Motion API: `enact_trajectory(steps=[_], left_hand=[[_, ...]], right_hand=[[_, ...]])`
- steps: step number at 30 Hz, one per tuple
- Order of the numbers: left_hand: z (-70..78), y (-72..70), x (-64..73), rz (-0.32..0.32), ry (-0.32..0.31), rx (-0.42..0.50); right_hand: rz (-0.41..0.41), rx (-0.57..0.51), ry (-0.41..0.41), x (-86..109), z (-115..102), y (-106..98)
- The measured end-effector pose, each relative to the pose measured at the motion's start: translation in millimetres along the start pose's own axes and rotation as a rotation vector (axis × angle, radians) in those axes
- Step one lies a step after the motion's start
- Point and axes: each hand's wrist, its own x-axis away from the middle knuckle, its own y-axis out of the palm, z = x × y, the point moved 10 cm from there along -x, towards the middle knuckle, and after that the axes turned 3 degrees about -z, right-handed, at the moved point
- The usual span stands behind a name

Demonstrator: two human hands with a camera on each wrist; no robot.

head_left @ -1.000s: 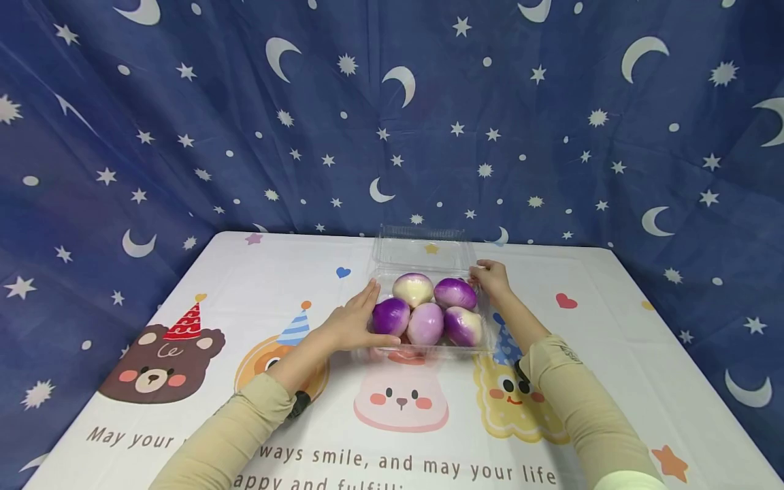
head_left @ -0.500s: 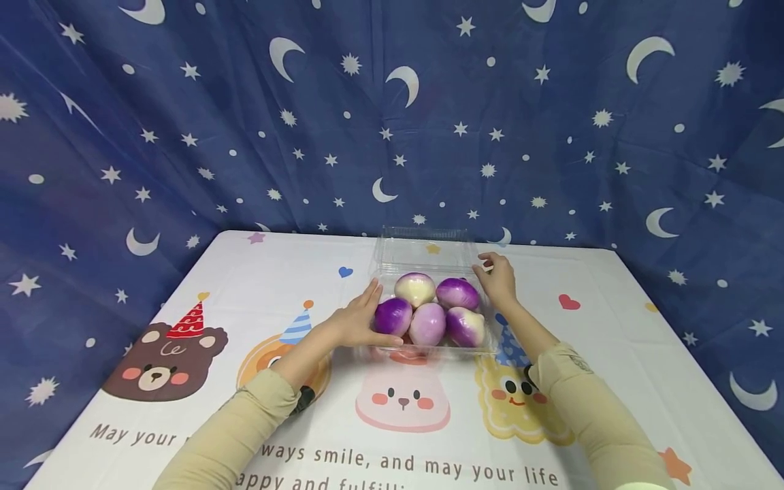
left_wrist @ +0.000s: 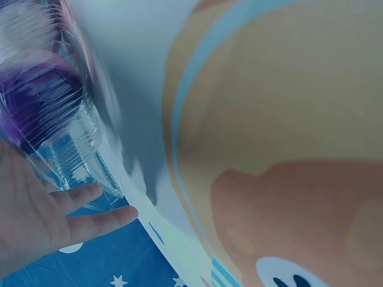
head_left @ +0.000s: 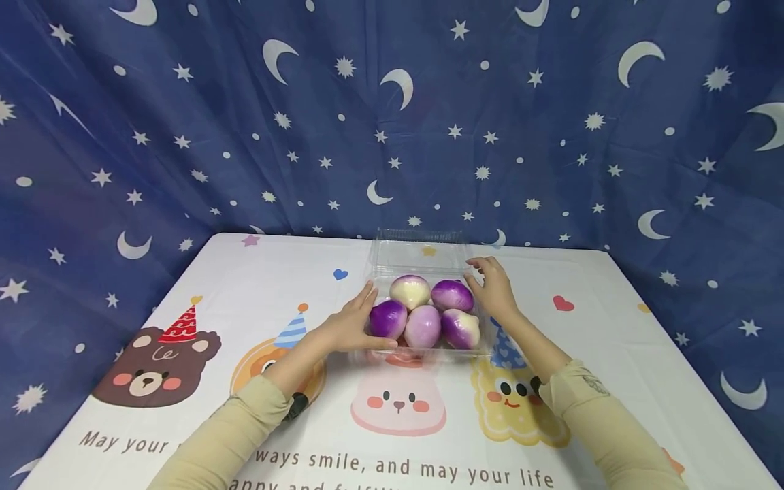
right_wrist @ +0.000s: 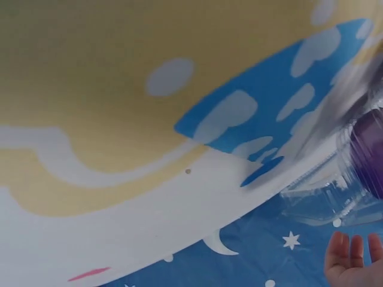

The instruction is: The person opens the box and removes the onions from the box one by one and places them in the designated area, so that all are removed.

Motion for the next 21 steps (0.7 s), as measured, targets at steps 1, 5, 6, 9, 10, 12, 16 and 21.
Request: enact_trajectory(steps=[1,5,6,9,10,12,16,21], left_hand=[[-0.1,-0.6,-0.3,0.003,0.002,-0.001],[-1.0,-1.5,-1.8,0.002,0.002,-0.004],[-1.2,-1.4,-2.0,0.0,0.001,-0.003],[-1.5,-1.5,-2.3,0.0,0.005,-0.004],[-1.3,-1.9,-2.3,0.003,0.01,-0.002],[-1.3,-1.7,-2.0,0.005,0.016,0.01],[-0.9,-0.4,-0.7,0.004,0.029,0.035],[-1.6,-0.9,1.0,0.023,0.035,0.055]], right_hand=[[0.002,-0.001,-0.001,0.6,-2,-1],[0.007,-0.031,-0.008,2.9,-7,-6],[0.009,-0.039,-0.012,3.8,-8,-7],[0.013,-0.049,-0.026,6.2,-12,-10],[0.015,-0.052,-0.032,7.0,-13,-11],[0.017,-0.054,-0.042,9.1,-16,-12],[0.017,-0.062,-0.057,15.4,-19,-14],[0.008,-0.069,-0.059,23.9,-15,-14]])
